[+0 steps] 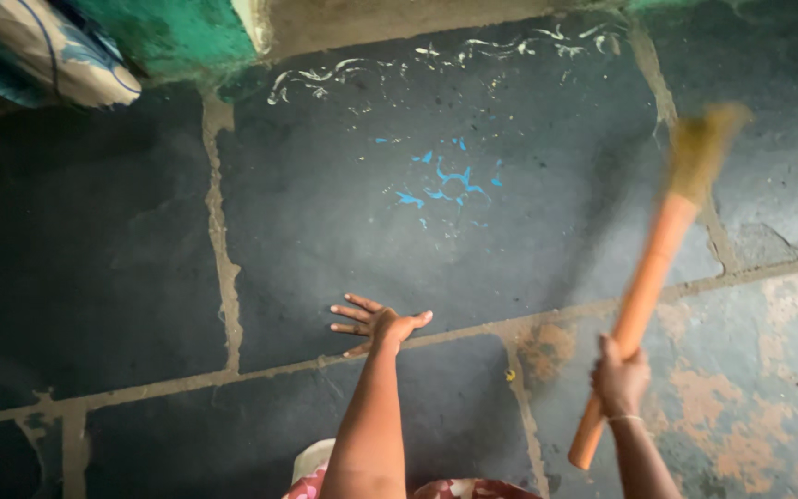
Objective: The person sweeps a stone tiled floor with a handheld broom, gathering debris and moving the broom across the surface while sitting on the ground.
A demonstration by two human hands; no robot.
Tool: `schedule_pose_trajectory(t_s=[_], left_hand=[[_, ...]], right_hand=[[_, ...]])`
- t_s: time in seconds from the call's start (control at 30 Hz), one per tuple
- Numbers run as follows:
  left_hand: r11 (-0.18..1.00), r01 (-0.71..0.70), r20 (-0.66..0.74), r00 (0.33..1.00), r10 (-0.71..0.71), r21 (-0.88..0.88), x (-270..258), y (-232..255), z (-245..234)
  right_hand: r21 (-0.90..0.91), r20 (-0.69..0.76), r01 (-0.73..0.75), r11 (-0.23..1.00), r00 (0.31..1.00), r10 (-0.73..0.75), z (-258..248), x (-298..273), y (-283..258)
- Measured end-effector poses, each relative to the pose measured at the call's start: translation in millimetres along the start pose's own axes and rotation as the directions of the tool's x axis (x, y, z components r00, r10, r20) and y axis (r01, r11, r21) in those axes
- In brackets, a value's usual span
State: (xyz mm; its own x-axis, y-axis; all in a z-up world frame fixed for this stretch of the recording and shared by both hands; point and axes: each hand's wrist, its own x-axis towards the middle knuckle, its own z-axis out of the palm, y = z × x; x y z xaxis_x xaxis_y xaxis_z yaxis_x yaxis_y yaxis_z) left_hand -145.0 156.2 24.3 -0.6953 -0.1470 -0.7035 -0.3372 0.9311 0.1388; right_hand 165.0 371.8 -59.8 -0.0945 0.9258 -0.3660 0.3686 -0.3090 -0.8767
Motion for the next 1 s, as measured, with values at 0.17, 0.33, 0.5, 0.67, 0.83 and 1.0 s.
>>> schedule_pose_trajectory(t_s=[0.17,0.33,0.5,0.67,0.83,1.0], left_hand=[[1.0,0.017,0.013,1.0,-0.017,-0.002,16.9,-2.7,10.2],[0.993,-0.095,-0.086,0.992,0.088,-0.076,32.5,-15.5,31.4],[0.998,-0.045,0.044,0.998,0.047,-0.046,24.4,-6.3,12.7],[0.996,-0.048,-0.047,0.998,0.044,-0.08,17.5,-11.9,19.8],[0.989,-0.089,-0.2,0.978,0.063,-0.121,59.6,10.3,20.9],[0.973,-0.185,-0.293,0.946,0.138,-0.141,111.2,70.4,-12.9]], right_hand=[[-0.438,0.463,0.48,0.76,0.845,-0.267,123.5,-58.5,-65.8],[-0.236,0.858,0.757,0.609,0.457,-0.236,260.8,-136.4,-145.4],[-0.213,0.927,0.614,0.76,0.372,-0.04,331.2,-138.1,-208.9],[-0.309,0.764,0.293,0.905,0.643,0.053,271.8,-49.9,-170.3],[-0.086,0.44,-0.132,0.988,0.884,0.156,117.2,14.6,-73.5],[0.17,0.055,-0.163,0.972,0.986,0.156,59.9,10.4,-32.4]])
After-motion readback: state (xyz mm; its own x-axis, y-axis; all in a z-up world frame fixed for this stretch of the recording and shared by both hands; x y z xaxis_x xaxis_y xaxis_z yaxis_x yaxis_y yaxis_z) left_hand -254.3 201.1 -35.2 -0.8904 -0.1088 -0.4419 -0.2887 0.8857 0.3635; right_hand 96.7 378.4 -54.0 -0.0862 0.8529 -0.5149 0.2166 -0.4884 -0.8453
